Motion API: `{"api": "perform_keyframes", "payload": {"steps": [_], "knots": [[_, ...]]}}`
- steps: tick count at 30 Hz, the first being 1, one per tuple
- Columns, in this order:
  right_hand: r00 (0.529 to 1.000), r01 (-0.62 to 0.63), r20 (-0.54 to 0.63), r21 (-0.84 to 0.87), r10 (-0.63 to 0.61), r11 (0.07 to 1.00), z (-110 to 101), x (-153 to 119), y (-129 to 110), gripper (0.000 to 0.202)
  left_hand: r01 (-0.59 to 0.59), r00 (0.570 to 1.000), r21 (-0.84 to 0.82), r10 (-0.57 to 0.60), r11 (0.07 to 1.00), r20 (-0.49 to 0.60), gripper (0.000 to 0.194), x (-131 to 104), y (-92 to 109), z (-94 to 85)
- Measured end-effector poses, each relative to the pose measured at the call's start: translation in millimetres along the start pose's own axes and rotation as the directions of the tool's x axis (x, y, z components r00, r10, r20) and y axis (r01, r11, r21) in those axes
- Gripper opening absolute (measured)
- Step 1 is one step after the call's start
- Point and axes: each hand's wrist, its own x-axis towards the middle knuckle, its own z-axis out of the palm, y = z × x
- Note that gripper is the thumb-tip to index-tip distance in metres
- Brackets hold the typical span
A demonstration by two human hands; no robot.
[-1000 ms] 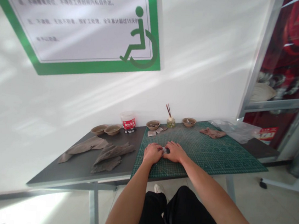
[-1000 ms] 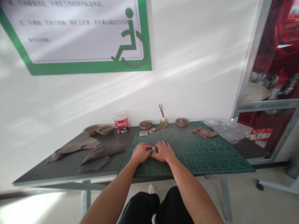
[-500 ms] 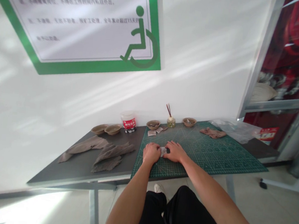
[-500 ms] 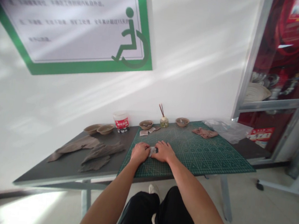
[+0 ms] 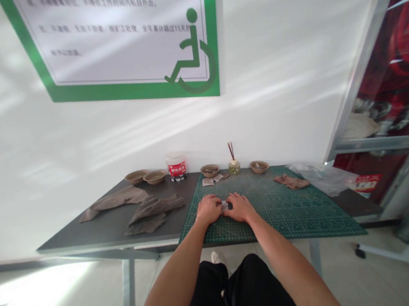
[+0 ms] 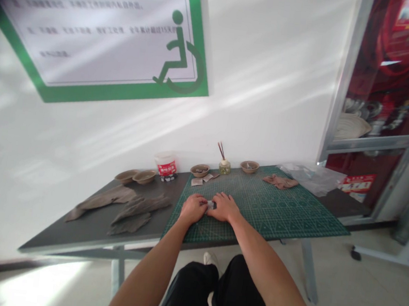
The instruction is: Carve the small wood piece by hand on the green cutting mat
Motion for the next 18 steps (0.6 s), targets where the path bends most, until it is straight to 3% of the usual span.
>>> {"api": "perform_keyframes", "payload": {"steps": [9,18], "knots": [[1.0,0.003,-0.013,0.008,-0.003,1.0,1.0,-0.1,0.9,0.056,0.088,0.996,0.037,-0.087,0.995,-0.034,0.029,-2.5,0.6,-3.5],[1.0,-0.002,-0.006,0.021,0.002,1.0,-1.9,-1.1,-2.5,0.052,-0.021,1.0,0.007,0.021,1.0,-0.023,0.03,1.6,-5.2,0.3]]}}
